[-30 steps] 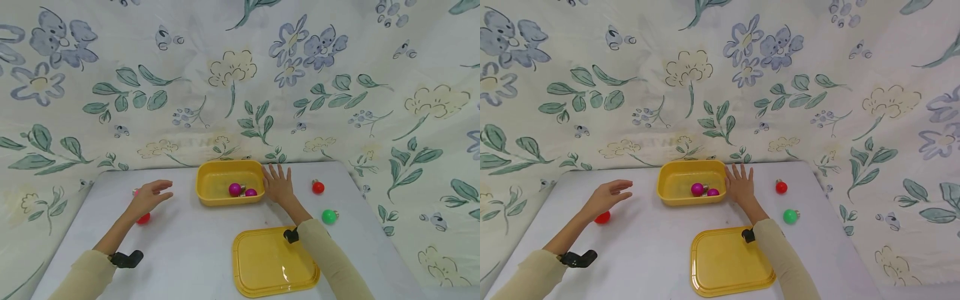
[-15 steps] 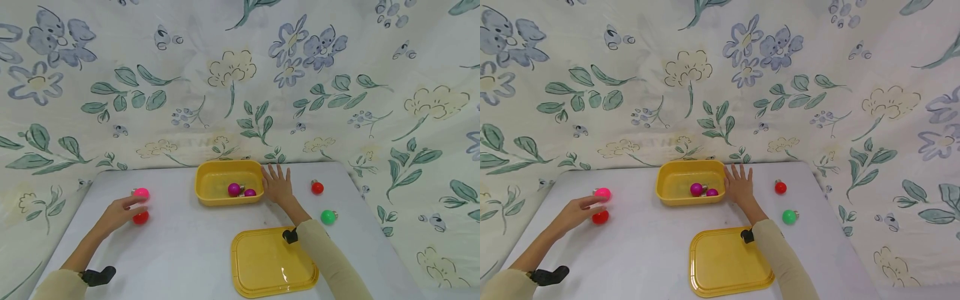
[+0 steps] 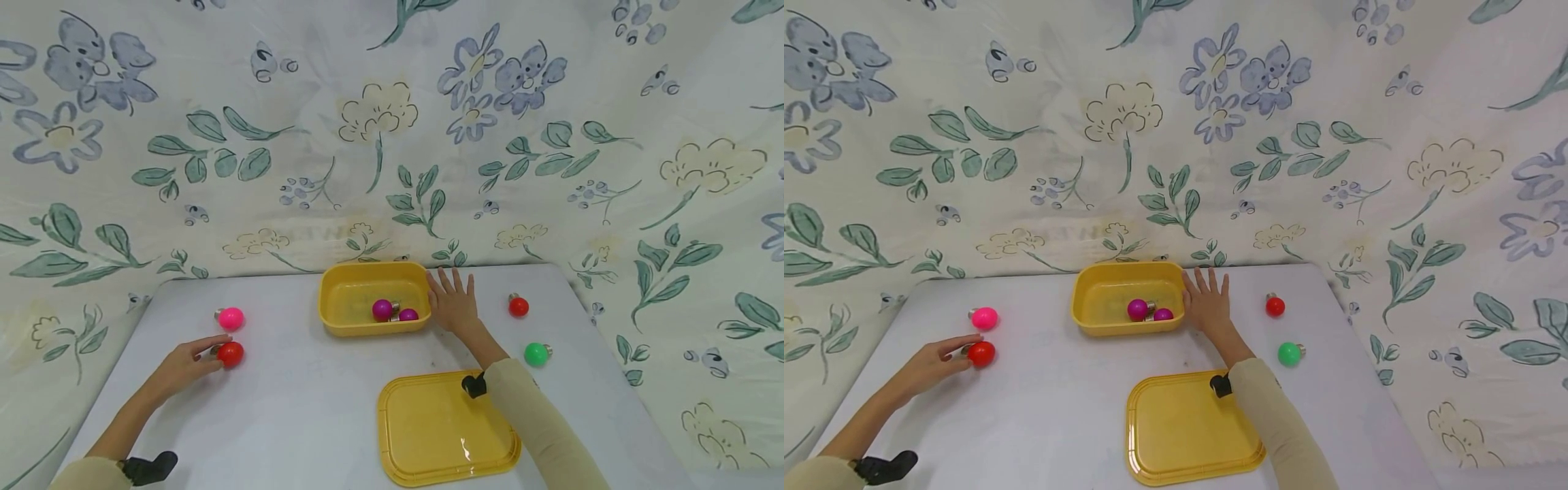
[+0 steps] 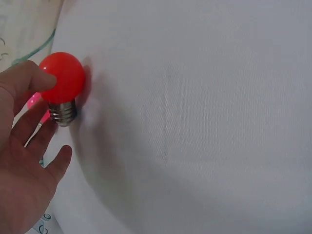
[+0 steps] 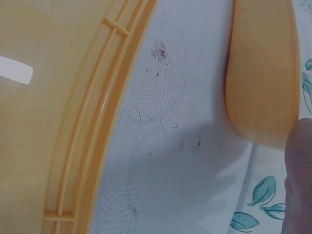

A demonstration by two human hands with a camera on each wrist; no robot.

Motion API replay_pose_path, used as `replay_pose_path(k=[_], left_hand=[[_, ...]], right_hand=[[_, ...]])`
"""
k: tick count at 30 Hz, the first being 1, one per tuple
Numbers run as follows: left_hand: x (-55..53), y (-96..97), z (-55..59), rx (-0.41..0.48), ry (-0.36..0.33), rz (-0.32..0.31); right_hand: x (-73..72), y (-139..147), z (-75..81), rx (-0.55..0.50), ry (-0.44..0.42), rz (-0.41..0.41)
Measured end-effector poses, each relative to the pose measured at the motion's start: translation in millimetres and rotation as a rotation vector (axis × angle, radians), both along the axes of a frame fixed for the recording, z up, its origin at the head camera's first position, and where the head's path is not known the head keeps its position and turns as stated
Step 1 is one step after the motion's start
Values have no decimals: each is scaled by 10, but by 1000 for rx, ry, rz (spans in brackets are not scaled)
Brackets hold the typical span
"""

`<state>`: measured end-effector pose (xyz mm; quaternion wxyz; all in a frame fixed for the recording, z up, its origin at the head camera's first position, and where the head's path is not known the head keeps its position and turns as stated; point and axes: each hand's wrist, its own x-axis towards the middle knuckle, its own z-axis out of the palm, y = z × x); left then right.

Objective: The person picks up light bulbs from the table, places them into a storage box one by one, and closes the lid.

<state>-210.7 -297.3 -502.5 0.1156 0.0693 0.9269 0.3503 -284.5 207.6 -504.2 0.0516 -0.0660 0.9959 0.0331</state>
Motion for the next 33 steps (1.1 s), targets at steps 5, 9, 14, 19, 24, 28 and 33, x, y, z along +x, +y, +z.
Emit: replay_pose_path(k=[5,9,14,19,24,28,33], left_hand=[[5,37,1,8,9,-18],[9,67,4,1,6,-11],[4,89,-12,-14,-13,14],[7,124,-21,-7,-9,21],[11,188,-12,22,43,-7],[3,285,36,46,93,-27],[-14,470,106,75,150,-36]], right_hand=[[1,-3,-1,6,6,-3],[4,-5,-1,-1,12,-2],[8,-9,-7,-6,8,-6],[-8,-14,-25,4,9,-8],[-21,-15,-41,-2,1,-13],[-22,-10,-41,-15,-5,-13],[-10,-3,-31,-20,0,-10]])
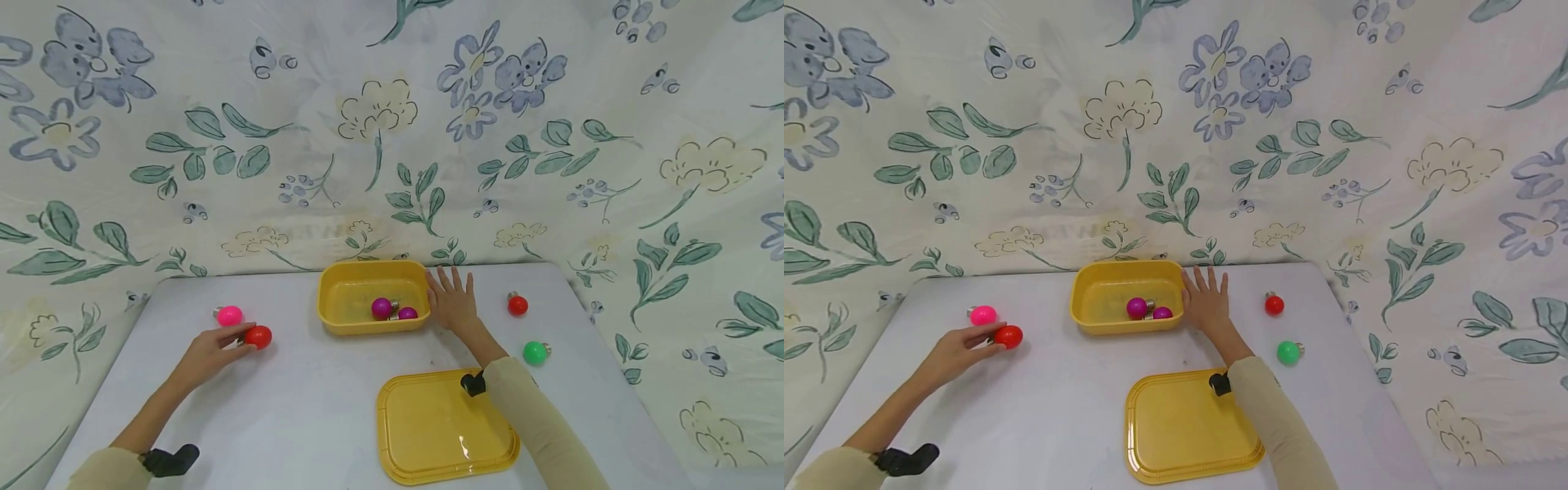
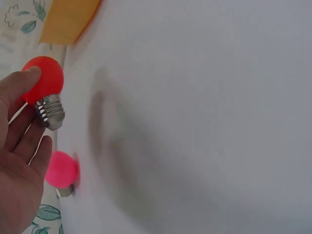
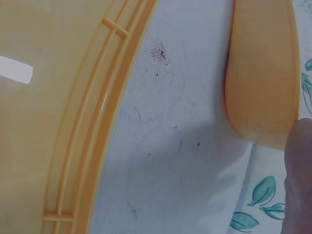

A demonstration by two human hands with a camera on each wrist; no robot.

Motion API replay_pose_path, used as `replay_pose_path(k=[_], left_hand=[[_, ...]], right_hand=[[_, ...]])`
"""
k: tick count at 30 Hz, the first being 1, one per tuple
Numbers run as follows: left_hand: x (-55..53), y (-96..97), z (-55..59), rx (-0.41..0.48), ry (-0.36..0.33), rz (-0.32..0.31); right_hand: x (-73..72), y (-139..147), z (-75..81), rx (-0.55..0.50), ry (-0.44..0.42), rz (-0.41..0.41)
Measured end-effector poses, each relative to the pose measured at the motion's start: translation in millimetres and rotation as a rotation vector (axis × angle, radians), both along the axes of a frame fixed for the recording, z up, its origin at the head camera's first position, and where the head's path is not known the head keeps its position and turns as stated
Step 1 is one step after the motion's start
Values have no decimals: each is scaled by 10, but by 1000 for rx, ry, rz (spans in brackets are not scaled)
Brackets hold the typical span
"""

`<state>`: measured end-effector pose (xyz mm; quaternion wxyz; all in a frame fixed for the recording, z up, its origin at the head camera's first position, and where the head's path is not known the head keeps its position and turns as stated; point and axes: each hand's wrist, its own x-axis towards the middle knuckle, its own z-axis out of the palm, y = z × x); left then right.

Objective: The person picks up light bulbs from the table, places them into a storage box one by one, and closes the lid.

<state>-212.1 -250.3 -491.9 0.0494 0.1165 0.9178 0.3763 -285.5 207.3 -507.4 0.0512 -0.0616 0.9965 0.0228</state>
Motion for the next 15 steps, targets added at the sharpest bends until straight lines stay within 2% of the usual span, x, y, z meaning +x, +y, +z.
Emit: replay_pose_path(k=[5,9,15], left_hand=[[-32,204,61,37,16,1],[-60,384,110,80,2,3],[-105,636,203,119,6,-27]], right_hand=[[-4,5,-15,9,2,-5],[-1,3,-8,-3,1,-5],[5,-7,7,-1,-4,-5]])
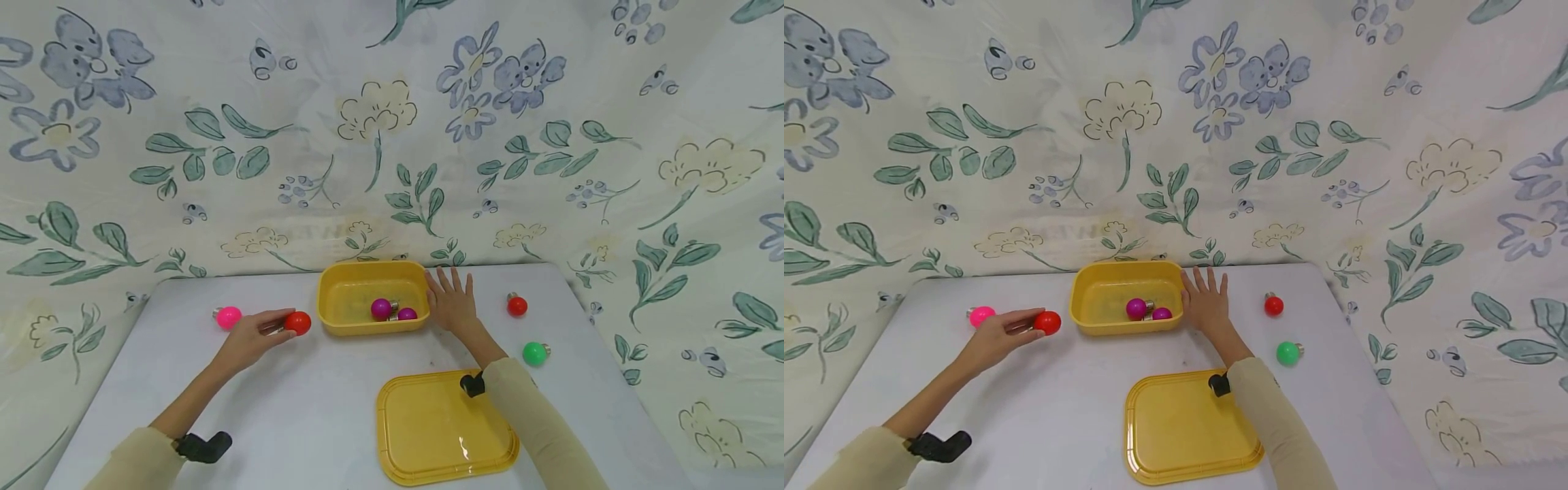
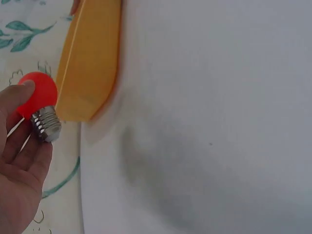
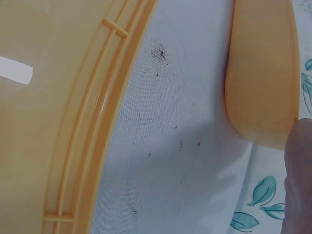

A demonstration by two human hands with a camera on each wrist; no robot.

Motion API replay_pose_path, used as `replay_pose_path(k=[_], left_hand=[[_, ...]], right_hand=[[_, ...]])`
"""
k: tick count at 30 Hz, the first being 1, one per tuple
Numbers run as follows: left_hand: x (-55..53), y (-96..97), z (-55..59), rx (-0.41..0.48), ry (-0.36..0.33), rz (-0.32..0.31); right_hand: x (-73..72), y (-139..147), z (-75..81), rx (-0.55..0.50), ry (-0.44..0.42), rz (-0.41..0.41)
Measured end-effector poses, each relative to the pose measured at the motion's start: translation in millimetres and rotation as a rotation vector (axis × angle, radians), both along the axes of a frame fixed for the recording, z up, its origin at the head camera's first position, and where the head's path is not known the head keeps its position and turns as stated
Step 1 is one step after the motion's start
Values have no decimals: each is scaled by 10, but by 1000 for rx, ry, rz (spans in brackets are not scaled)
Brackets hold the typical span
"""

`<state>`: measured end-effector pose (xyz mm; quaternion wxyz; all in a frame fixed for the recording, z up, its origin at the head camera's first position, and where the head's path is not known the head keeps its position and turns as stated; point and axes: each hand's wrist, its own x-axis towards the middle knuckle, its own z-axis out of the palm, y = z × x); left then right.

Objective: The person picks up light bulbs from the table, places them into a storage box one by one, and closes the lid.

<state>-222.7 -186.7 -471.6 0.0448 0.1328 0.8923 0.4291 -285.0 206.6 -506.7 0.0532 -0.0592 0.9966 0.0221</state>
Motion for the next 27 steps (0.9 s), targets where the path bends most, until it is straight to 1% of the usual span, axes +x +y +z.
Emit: replay_pose_path(k=[6,12,19,24,27], left_hand=[[-76,239,51,11,18,-8],[-190,434,46,45,29,-23],[-307,635,21,47,6,-4],[-417,773,3,73,-12,16],[-477,861,-23,83,-23,14]], right_hand=[[5,1,2,11,5,-2],[14,3,2,5,2,-3],[41,19,7,10,20,10],[55,31,7,0,21,14],[56,40,-1,-5,21,18]])
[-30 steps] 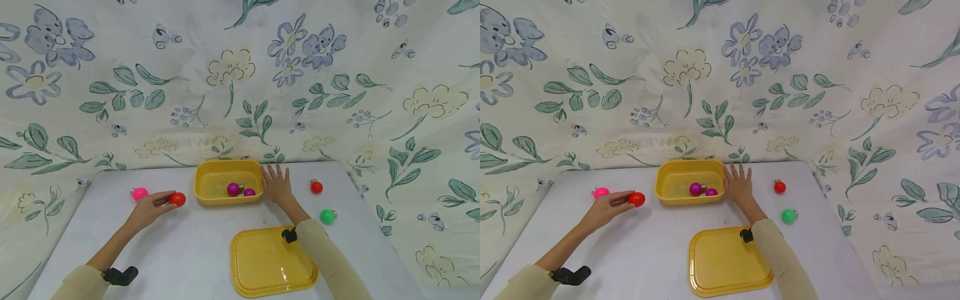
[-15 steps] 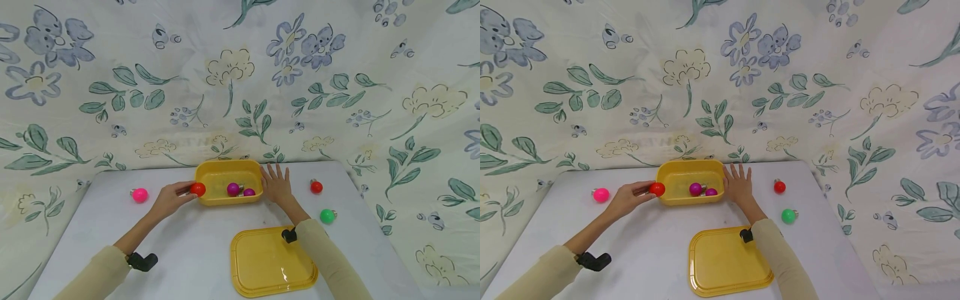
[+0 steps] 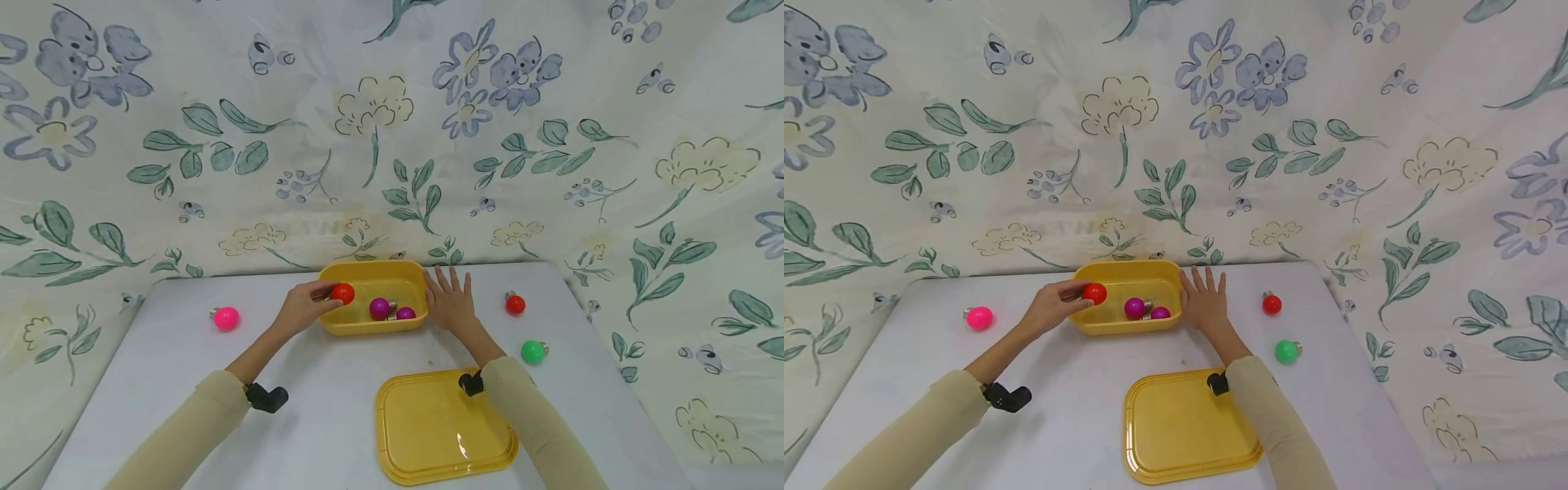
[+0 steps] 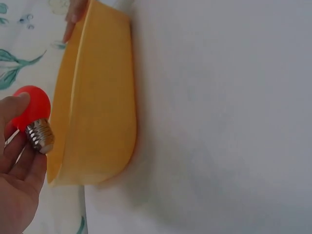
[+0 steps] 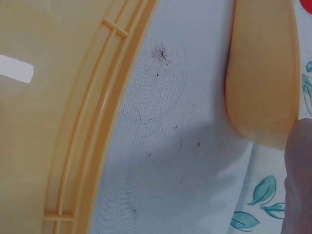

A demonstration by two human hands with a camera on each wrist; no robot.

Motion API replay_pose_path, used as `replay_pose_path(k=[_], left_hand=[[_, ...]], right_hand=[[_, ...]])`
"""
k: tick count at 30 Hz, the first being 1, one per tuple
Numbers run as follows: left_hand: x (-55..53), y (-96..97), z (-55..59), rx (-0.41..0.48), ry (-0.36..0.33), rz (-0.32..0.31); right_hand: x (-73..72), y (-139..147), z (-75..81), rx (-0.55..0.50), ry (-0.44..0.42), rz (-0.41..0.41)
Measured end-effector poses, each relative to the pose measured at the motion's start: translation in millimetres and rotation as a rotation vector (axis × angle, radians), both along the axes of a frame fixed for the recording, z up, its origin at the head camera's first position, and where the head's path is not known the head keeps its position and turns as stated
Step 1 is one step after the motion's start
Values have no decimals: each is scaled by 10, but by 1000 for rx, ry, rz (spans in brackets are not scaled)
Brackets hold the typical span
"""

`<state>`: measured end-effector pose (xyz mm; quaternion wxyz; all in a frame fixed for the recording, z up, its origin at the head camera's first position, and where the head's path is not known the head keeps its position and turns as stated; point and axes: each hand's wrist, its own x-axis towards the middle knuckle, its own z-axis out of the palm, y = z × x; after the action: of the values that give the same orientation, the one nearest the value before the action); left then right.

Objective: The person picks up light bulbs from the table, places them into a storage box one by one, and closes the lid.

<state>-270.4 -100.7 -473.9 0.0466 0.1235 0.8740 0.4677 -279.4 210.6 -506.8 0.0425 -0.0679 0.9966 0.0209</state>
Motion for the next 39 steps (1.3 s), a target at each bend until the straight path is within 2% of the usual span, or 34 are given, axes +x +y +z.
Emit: replay_pose_path(k=[7,14,19,23,31,39], left_hand=[[-135,196,-67,0,0,-28],[-195,388,-128,55,-34,-33],[-252,514,-177,41,-54,-34],[-289,596,-195,20,-75,-35],[-389,728,-230,45,-92,-51],[-496,827,-279,38,-125,-23]], right_hand=[[2,2,-5,-6,-8,-3],[-15,5,-26,9,-11,-7],[-22,6,-30,13,-12,-10],[-27,7,-27,8,-16,-11],[-30,-4,4,10,-13,-11],[-47,-17,-9,-6,-3,-19]])
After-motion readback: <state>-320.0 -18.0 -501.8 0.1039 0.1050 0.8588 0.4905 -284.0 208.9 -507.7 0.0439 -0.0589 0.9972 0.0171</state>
